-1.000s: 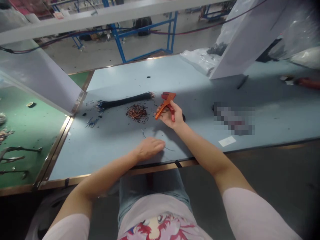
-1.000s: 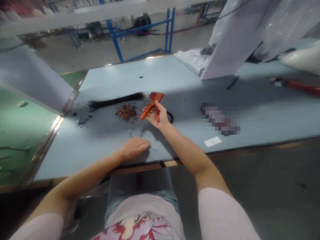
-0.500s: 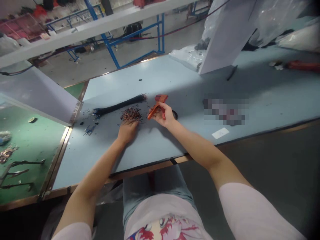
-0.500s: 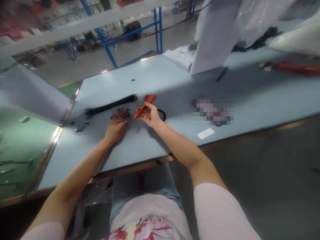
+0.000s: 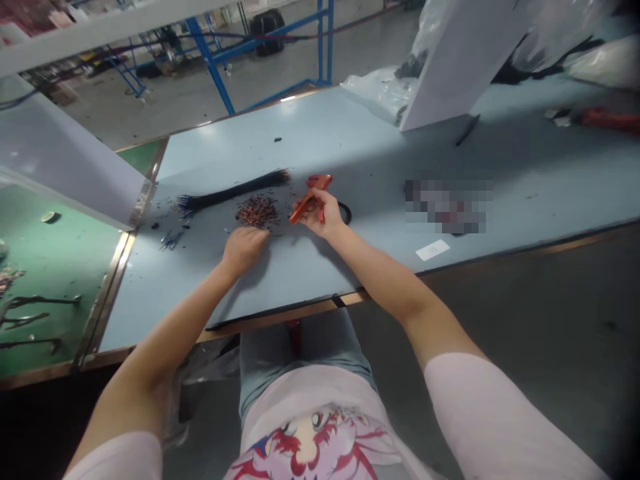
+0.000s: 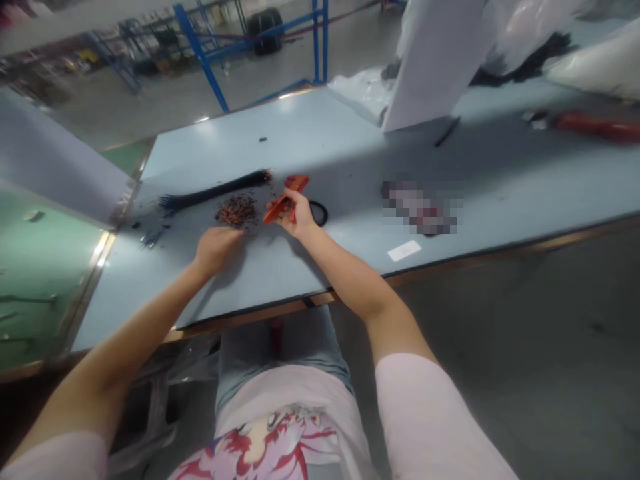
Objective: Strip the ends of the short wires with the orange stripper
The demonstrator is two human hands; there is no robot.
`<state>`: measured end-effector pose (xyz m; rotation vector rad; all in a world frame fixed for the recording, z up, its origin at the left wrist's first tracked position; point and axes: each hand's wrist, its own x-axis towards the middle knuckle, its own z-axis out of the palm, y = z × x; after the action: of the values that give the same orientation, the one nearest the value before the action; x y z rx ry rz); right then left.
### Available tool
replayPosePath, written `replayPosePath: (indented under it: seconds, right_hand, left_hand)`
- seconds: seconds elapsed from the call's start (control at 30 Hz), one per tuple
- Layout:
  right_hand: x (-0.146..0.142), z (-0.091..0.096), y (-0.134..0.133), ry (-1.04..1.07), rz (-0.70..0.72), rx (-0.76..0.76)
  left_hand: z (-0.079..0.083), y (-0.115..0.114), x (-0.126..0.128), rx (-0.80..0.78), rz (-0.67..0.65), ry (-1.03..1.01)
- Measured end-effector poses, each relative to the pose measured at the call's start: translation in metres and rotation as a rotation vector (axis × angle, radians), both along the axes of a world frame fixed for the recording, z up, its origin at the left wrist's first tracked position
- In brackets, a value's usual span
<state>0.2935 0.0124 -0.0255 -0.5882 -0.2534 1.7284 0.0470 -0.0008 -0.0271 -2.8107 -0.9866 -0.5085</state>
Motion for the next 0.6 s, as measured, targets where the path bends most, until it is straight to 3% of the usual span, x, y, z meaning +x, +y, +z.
replayPosePath:
  seconds: [0.1, 0.2, 0.27, 0.3, 0.37, 0.43, 0.5, 0.6]
  right_hand:
    - [0.0, -0.002, 0.001, -0.022, 0.013, 0.003]
    - [0.0, -0.005, 0.002, -0.047, 0.034, 0.004]
    - [0.001, -0.006, 0.001, -0.057, 0.04, -0.004]
    - [0.001, -0.006, 0.001, -0.061, 0.037, -0.008]
    - [0.0, -0.005, -0.001, -0.068, 0.023, -0.007]
    - [-0.001, -0.002, -0.003, -0.085, 0.017, 0.009]
    - [-0.003, 0.002, -0.006, -0.124, 0.029, 0.033]
    - [-0.01, 0.009, -0.013, -0.223, 0.064, 0.092]
  left_hand:
    - [0.002, -0.052, 0.012, -0.049, -0.108, 0.04]
    - [0.002, -0.102, 0.027, -0.142, -0.464, 0.198]
    - [-0.002, -0.11, 0.033, -0.131, -0.586, 0.275]
    - [-0.005, -0.104, 0.032, -0.113, -0.572, 0.276]
    - [-0.01, -0.077, 0.026, -0.057, -0.403, 0.174]
    - [-0.013, -0.041, 0.013, 0.044, -0.073, -0.088]
    - [-0.012, -0.008, 0.0, 0.115, 0.145, -0.245]
    - [-0.006, 0.018, -0.014, 0.179, 0.359, -0.419]
